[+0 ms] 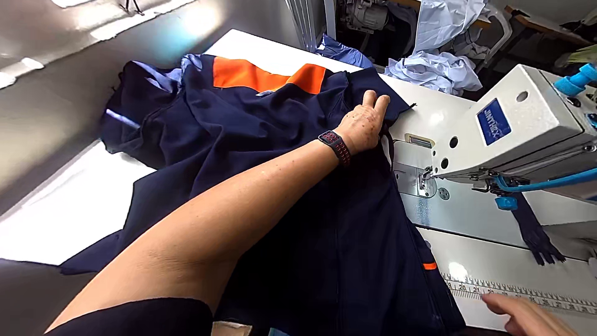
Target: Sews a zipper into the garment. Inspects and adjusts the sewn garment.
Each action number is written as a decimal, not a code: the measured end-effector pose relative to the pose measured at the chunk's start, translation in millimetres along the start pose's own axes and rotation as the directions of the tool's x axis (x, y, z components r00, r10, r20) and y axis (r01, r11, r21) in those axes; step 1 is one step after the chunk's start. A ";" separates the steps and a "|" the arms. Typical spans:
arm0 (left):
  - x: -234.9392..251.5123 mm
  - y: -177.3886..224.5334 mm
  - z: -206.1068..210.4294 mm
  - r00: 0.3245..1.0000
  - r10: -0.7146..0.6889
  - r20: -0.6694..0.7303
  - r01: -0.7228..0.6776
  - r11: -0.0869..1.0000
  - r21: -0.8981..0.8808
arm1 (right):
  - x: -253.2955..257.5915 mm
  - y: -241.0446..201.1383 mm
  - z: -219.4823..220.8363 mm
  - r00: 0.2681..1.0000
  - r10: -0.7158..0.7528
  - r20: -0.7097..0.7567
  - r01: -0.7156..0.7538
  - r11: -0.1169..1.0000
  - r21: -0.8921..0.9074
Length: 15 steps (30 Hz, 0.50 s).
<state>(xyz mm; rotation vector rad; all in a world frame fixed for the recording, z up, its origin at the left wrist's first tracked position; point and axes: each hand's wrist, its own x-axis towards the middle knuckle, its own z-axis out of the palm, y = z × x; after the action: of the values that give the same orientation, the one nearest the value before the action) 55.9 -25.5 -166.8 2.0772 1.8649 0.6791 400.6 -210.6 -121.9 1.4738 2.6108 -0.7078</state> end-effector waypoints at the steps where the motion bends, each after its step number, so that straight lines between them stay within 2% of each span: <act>1: -2.3 6.5 -5.6 1.000 0.001 -0.025 -0.001 1.000 0.005 | 5.1 -7.7 -9.1 0.991 -0.039 -0.126 0.043 0.999 0.027; 3: -12.7 12.7 -11.5 0.992 0.115 -0.051 -0.116 0.993 -0.011 | 27.9 -27.8 -16.4 0.954 -0.093 -0.284 0.127 0.986 0.105; 5: -27.1 9.1 -7.9 0.954 0.294 0.053 -0.288 0.954 -0.086 | 65.7 -44.9 1.8 0.918 -0.113 -0.380 0.162 0.982 0.100; 7: -40.8 -8.2 9.1 0.848 0.512 0.137 -0.487 0.855 -0.179 | 109.7 -47.3 38.6 0.858 -0.152 -0.491 0.165 0.986 -0.016; 9: -49.7 -30.5 24.6 0.743 0.662 0.099 -0.623 0.738 -0.259 | 138.4 -44.1 63.7 0.838 -0.158 -0.522 0.143 0.987 -0.068; 12: -56.2 -47.9 25.3 0.708 0.703 0.070 -0.641 0.681 -0.354 | 144.1 -34.8 70.7 0.856 -0.113 -0.505 0.125 0.992 -0.010; 15: -54.1 -46.8 18.7 0.681 0.715 0.160 -0.631 0.683 -0.368 | 127.5 -32.1 60.6 0.885 -0.051 -0.463 0.123 0.984 0.125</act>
<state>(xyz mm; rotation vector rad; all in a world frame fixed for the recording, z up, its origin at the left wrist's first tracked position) 21.8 -70.3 -214.7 2.4834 0.7236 0.6830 295.0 -148.4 -199.1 1.7632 3.0463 -0.6422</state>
